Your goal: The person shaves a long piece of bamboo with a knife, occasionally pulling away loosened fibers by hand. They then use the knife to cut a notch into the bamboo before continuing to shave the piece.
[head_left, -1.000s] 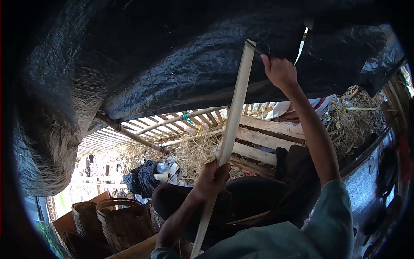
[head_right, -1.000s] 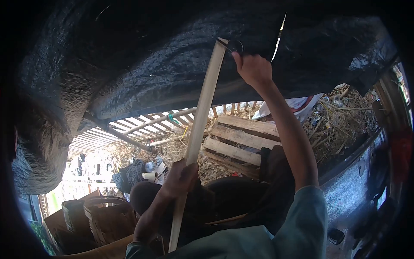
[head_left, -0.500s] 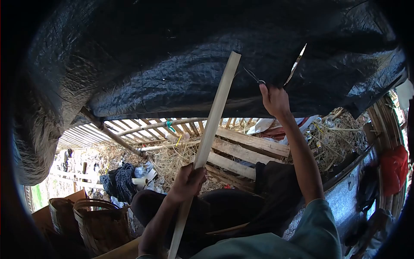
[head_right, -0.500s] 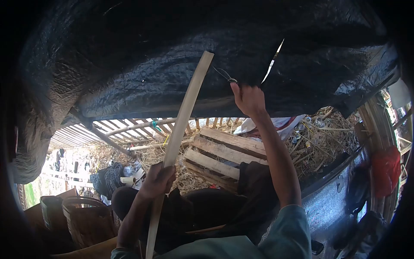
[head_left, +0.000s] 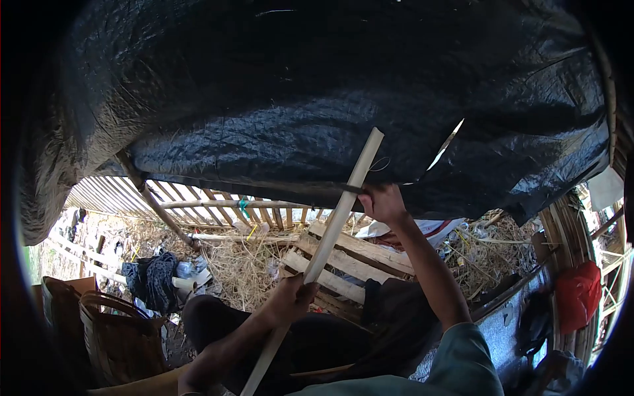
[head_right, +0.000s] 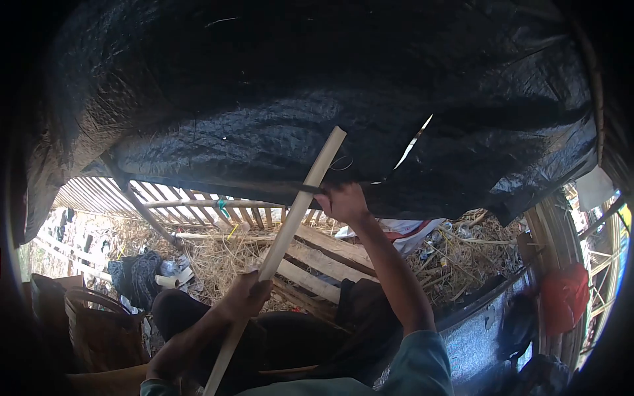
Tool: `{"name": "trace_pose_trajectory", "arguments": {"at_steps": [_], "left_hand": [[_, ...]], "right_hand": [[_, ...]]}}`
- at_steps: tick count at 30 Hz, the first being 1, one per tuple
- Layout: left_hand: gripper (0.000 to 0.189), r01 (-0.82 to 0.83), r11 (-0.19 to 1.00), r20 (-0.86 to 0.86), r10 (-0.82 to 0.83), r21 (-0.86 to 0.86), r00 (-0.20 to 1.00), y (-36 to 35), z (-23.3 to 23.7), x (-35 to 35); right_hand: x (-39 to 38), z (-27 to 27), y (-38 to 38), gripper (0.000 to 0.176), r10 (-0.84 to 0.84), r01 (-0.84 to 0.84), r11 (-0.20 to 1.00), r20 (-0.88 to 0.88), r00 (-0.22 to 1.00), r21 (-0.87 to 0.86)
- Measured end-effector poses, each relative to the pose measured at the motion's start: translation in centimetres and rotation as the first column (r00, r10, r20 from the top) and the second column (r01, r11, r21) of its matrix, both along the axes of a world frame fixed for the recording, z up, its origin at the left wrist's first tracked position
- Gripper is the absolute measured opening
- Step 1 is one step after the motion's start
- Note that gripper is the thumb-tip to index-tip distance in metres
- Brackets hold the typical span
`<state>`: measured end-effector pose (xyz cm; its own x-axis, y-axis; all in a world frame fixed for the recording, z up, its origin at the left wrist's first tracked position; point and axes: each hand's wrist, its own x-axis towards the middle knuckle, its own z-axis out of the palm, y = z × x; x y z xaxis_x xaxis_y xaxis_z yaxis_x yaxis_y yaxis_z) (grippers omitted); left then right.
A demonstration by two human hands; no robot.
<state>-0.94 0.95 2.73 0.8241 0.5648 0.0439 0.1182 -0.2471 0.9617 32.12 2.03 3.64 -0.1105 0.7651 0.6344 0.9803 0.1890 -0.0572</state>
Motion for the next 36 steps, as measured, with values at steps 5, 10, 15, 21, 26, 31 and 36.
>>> {"name": "trace_pose_trajectory", "arguments": {"at_steps": [5,10,15,21,26,31,36], "left_hand": [[0.017,0.187,0.943,0.08,-0.171,-0.277,0.982,-1.2,-1.7,-0.5],[0.016,0.033,0.967,-0.112,-0.063,-0.253,0.992,-0.5,0.1,-0.5],[0.018,0.014,0.974,0.004,-0.013,-0.225,1.0,0.0,-1.0,-0.4],[0.019,-0.036,0.89,-0.08,0.0,-0.455,0.997,1.8,2.1,-1.1],[0.018,-0.086,0.867,-0.059,0.066,-0.49,0.996,3.0,5.0,-2.0],[0.018,-0.094,0.94,0.006,0.102,-0.329,0.995,4.0,4.1,-2.4],[0.013,-0.108,0.95,0.058,0.13,-0.292,0.99,4.1,2.8,-2.2]], "right_hand": [[6.0,2.5,0.4,0.049,-0.686,0.684,0.723,-0.226,0.692,-0.099],[5.8,1.2,-1.3,0.051,-0.56,0.58,0.814,-0.331,0.76,-0.045],[3.3,1.8,-1.3,0.042,-0.27,0.301,0.949,-0.245,0.931,0.099],[-1.6,3.0,-1.8,0.028,-0.109,0.08,0.985,-0.192,0.975,-0.15],[-7.0,4.6,-2.8,0.023,-0.024,-0.038,0.97,-0.249,0.968,-0.24],[-11.6,4.2,-3.1,0.02,0.071,-0.148,0.95,-0.271,0.96,-0.276],[-15.1,2.1,-3.1,0.026,0.184,-0.232,0.94,-0.203,0.962,-0.25]]}}
